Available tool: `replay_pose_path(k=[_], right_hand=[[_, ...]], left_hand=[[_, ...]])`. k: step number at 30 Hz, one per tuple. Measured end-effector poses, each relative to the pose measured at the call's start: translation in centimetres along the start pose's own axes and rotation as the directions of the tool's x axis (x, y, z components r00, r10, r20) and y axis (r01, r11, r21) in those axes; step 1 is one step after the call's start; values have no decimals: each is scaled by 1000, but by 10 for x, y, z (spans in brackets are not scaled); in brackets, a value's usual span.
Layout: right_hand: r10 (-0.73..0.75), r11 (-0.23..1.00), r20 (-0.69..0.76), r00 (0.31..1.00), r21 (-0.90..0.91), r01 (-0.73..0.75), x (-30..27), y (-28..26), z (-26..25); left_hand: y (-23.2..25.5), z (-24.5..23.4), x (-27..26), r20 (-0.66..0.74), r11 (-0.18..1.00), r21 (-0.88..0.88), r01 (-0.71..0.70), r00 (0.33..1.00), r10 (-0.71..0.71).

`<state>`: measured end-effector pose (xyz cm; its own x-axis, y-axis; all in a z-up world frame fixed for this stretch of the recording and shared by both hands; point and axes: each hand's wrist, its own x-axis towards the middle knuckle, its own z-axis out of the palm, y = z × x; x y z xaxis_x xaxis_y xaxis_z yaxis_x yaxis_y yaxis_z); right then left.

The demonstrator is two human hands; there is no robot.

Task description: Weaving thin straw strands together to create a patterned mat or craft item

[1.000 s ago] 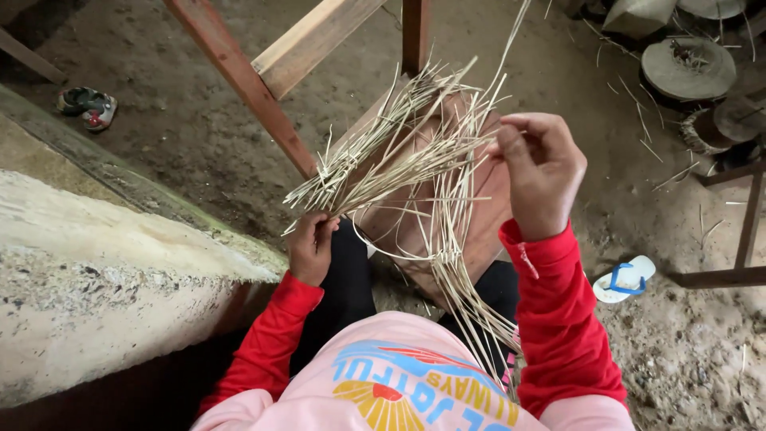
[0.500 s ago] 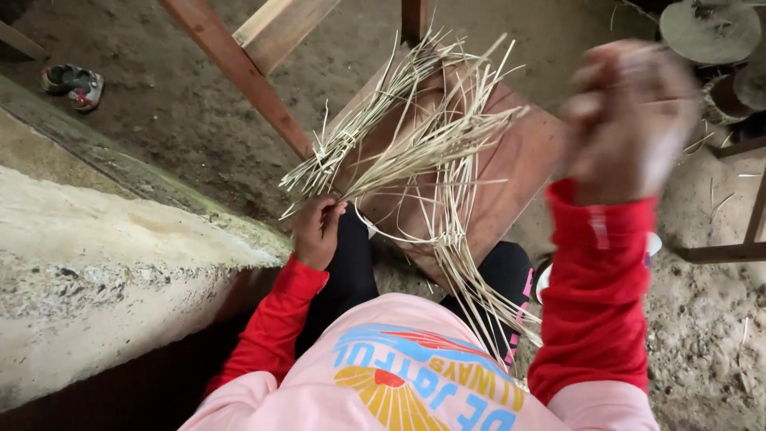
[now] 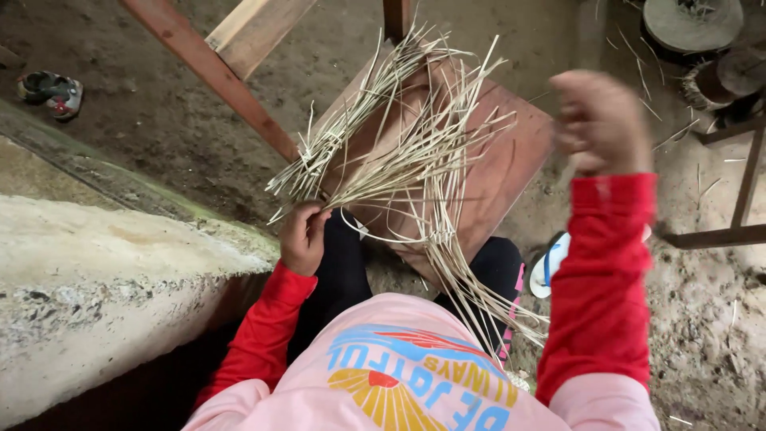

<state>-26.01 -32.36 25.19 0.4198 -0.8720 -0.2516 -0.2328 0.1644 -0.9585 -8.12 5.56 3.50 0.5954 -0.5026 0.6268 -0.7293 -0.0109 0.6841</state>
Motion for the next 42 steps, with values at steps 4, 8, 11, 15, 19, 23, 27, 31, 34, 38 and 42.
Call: replay_pose_path(k=[4,8,11,15,19,23,27,31,34,38,42], right_hand=[[104,994,388,916,0,-113,35,49,23],[0,983,445,896,165,-82,48,74,46],[-30,975,430,902,212,-69,47,69,44],[-46,972,410,911,227,-53,49,65,36],[-143,936,117,983,340,96,38,40,11],[-97,791,-137,986,590,160,31,19,-16],[-169,774,-133,977,595,215,23,25,-43],[-216,894,-96,972,381,236,-20,20,-36],[-333,914,28,942,254,316,-49,21,-16],[-551,831,308,776,111,546,-77,28,6],[-628,750,370,684,54,660,-96,39,21]], left_hand=[[5,-3,3,-18,997,17,-71,997,71],[12,-7,10,-74,993,42,-111,991,114],[19,-8,14,-80,991,48,-125,988,128],[5,-5,5,-82,986,80,-148,985,154],[-24,1,-5,-37,991,130,27,999,-22],[-53,3,13,-50,973,200,119,993,-111],[-82,9,28,112,823,553,133,966,-231],[15,-5,99,32,977,204,-54,998,48],[98,2,150,74,992,-76,-96,992,101],[137,63,167,304,920,-366,-142,916,262],[147,104,152,471,867,-488,98,866,168]])
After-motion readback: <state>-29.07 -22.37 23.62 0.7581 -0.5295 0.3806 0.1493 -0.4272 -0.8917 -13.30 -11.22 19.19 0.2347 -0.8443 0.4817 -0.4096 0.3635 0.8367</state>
